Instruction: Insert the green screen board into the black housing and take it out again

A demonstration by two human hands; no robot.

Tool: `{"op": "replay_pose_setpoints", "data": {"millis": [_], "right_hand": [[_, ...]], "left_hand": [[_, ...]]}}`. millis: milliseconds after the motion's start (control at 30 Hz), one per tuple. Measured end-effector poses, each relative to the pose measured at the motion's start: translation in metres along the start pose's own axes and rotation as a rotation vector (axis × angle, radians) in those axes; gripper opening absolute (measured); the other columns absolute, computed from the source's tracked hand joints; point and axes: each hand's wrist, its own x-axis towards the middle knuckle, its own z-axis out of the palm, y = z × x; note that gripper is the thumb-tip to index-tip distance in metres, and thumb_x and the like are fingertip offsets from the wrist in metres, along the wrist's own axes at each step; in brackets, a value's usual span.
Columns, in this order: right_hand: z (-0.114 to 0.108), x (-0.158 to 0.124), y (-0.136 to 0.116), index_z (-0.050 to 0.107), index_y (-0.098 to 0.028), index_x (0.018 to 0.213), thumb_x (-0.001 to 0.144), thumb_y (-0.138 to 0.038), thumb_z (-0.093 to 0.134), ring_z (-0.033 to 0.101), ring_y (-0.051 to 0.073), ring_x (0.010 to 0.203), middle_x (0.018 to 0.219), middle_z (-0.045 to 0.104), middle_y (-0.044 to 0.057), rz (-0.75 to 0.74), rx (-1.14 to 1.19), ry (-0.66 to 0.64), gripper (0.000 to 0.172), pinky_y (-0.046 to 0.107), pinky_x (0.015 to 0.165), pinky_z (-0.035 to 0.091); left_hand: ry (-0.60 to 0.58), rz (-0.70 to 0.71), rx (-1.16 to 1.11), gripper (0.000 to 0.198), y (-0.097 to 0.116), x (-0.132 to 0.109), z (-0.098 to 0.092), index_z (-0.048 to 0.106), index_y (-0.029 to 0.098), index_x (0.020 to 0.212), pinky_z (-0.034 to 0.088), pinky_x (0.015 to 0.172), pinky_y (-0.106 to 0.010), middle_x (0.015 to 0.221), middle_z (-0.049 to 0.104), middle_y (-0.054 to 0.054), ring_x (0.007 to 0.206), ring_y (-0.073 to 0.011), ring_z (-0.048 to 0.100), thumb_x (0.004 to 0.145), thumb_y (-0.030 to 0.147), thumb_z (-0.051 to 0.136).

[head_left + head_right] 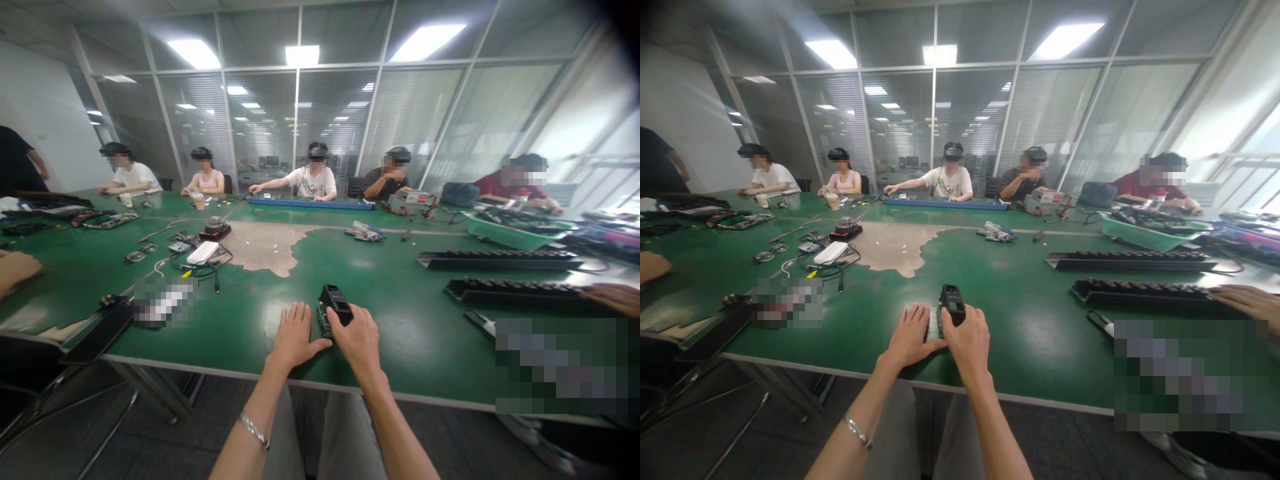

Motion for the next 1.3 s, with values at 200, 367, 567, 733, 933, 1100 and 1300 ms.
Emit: {"op": "replay_pose_setpoints", "data": {"millis": [200,367,567,733,933,1100,1300], "right_hand": [[0.004,-0.007,-0.015,0.065,-0.017,0.101,0.088,-0.052,0.052,0.060,0.023,0.087,0.093,0.063,0.010,0.045,-0.071,-0.061,0.040,0.031,0.077,0.041],[0.006,-0.014,-0.017,0.064,-0.018,0.103,0.088,-0.049,0.053,0.062,0.023,0.088,0.096,0.063,0.010,0.058,-0.102,-0.100,0.036,0.031,0.077,0.042],[0.012,-0.023,-0.010,0.061,-0.017,0.106,0.088,-0.047,0.053,0.064,0.023,0.090,0.099,0.062,0.010,0.078,-0.128,-0.155,0.036,0.031,0.076,0.043],[0.016,-0.030,-0.005,0.059,-0.018,0.108,0.089,-0.047,0.052,0.064,0.023,0.093,0.099,0.061,0.009,0.104,-0.134,-0.176,0.035,0.032,0.079,0.044],[0.018,-0.035,0.000,0.057,-0.018,0.116,0.090,-0.053,0.051,0.065,0.025,0.096,0.105,0.060,0.010,0.096,-0.129,-0.160,0.044,0.033,0.079,0.046],[0.021,-0.036,0.002,0.047,-0.013,0.135,0.088,-0.059,0.052,0.063,0.029,0.105,0.119,0.059,0.017,0.091,-0.113,-0.115,0.067,0.035,0.082,0.046],[0.019,-0.034,0.000,0.050,-0.013,0.133,0.087,-0.061,0.052,0.063,0.028,0.105,0.119,0.060,0.017,0.107,-0.101,-0.114,0.067,0.033,0.082,0.046]], "left_hand": [[-0.013,0.018,0.009,0.098,-0.001,0.000,-0.001,0.033,0.008,0.151,0.013,0.121,-0.055,0.160,0.028,-0.019,0.150,-0.0347,0.017,0.085,0.081,0.034],[-0.023,0.012,0.020,0.096,-0.003,0.001,0.000,0.031,0.005,0.151,0.012,0.122,-0.053,0.160,0.025,-0.020,0.150,-0.0339,0.017,0.086,0.074,0.038],[-0.044,0.006,0.018,0.094,-0.004,0.003,0.003,0.022,0.003,0.154,0.010,0.123,-0.051,0.162,0.020,-0.018,0.151,-0.0328,0.012,0.086,0.064,0.041],[-0.041,0.004,0.028,0.092,-0.002,0.003,0.003,0.020,0.005,0.155,0.009,0.123,-0.051,0.163,0.020,-0.017,0.151,-0.0327,0.012,0.085,0.060,0.043],[-0.025,0.005,0.025,0.089,-0.002,0.003,0.004,0.022,0.007,0.155,0.009,0.123,-0.051,0.163,0.022,-0.015,0.151,-0.0324,0.013,0.085,0.058,0.043],[-0.026,0.003,0.027,0.089,-0.002,0.003,0.005,0.023,0.009,0.155,0.009,0.123,-0.052,0.162,0.023,-0.015,0.151,-0.0326,0.013,0.084,0.057,0.046],[-0.037,0.007,0.060,0.079,0.000,0.002,0.001,0.033,0.017,0.152,0.012,0.121,-0.054,0.162,0.025,-0.014,0.151,-0.0335,0.015,0.086,0.056,0.047]]}}
